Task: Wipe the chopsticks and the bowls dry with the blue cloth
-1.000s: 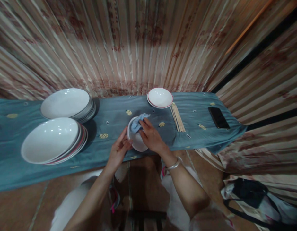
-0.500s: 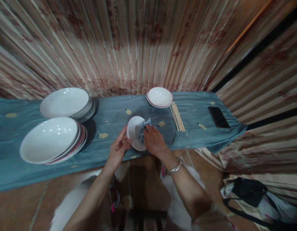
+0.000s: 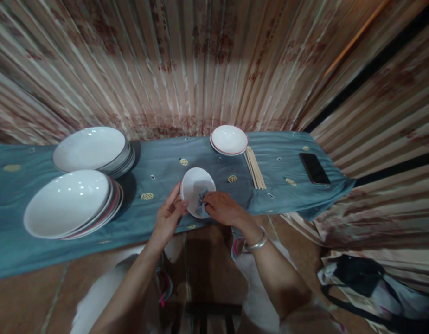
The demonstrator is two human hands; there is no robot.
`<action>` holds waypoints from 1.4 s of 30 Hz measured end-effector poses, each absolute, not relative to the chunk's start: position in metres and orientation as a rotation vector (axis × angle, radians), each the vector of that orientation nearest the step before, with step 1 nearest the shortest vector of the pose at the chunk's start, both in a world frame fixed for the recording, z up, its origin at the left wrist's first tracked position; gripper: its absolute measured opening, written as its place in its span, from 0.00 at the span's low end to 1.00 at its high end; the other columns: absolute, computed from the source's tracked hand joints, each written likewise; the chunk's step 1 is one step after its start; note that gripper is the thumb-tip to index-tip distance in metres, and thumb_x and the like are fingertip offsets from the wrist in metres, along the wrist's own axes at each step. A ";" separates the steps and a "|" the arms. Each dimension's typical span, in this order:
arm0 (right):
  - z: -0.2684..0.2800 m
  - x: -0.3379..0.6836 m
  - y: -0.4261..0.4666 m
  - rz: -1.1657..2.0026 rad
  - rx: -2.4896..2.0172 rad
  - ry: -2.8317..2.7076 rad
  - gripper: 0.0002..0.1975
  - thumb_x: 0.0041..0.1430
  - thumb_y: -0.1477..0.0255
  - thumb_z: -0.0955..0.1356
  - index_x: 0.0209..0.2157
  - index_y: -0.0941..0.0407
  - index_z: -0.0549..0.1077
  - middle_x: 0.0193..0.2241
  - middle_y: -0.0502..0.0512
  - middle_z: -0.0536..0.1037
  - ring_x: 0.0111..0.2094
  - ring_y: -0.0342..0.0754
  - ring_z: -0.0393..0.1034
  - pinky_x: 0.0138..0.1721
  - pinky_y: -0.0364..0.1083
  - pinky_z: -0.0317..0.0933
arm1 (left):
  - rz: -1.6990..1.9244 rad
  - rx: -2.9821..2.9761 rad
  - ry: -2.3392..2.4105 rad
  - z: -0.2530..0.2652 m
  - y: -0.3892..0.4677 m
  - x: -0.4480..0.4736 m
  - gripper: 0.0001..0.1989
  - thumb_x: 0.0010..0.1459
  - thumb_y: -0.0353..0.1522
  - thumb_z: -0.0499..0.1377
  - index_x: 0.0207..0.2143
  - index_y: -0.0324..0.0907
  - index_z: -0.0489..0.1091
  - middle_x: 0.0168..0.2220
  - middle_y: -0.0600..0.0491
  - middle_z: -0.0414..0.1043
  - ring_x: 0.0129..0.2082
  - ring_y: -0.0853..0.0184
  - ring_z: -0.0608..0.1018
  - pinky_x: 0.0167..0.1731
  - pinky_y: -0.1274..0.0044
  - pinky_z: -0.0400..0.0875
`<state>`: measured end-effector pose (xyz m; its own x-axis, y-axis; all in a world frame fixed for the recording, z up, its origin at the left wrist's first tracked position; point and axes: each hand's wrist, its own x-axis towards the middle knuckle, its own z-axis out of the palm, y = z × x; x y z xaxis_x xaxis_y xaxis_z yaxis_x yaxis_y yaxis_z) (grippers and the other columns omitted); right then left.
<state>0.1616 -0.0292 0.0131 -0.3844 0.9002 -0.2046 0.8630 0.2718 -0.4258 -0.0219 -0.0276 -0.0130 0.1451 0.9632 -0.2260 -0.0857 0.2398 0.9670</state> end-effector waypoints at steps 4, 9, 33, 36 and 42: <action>0.010 0.166 -0.028 0.873 -1.590 -2.408 0.14 0.61 0.77 0.60 0.40 0.59 0.77 0.41 0.60 0.80 0.41 0.50 0.73 0.43 0.47 0.62 | 0.986 1.035 1.154 -0.014 -0.027 -0.022 0.47 0.44 0.48 0.67 0.64 0.43 0.59 0.47 0.45 0.78 0.44 0.56 0.79 0.42 0.68 0.75; 0.002 0.168 -0.025 1.008 -1.393 -2.300 0.14 0.58 0.79 0.61 0.41 0.58 0.77 0.40 0.57 0.80 0.40 0.49 0.73 0.43 0.46 0.63 | 0.984 1.035 1.130 -0.014 -0.027 -0.022 0.46 0.46 0.47 0.67 0.65 0.43 0.59 0.49 0.45 0.78 0.43 0.58 0.79 0.42 0.70 0.76; -0.013 0.133 -0.019 0.809 -1.416 -2.193 0.26 0.62 0.80 0.58 0.62 0.69 0.59 0.66 0.75 0.53 0.68 0.56 0.49 0.66 0.55 0.48 | 1.027 0.921 1.130 -0.021 -0.025 -0.022 0.45 0.45 0.47 0.68 0.64 0.46 0.60 0.46 0.49 0.78 0.41 0.62 0.78 0.39 0.73 0.76; -0.011 0.132 -0.019 0.657 -1.504 -2.242 0.25 0.63 0.80 0.59 0.61 0.69 0.62 0.65 0.75 0.56 0.66 0.56 0.52 0.65 0.55 0.50 | 1.028 0.906 1.111 -0.022 -0.025 -0.023 0.46 0.45 0.46 0.68 0.65 0.46 0.58 0.47 0.48 0.77 0.43 0.62 0.78 0.38 0.74 0.76; 0.002 0.136 -0.022 0.545 -1.730 -2.345 0.19 0.64 0.77 0.60 0.54 0.63 0.70 0.61 0.68 0.64 0.60 0.54 0.61 0.61 0.53 0.56 | 1.010 0.929 1.136 -0.019 -0.026 -0.022 0.47 0.44 0.47 0.68 0.65 0.44 0.57 0.47 0.47 0.78 0.45 0.60 0.78 0.40 0.73 0.76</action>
<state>0.1359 -0.0216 0.0022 -0.3086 0.9483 -0.0740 0.8836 0.2570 -0.3913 -0.0221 -0.0256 -0.0190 0.1199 0.9566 -0.2658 -0.1523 0.2823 0.9472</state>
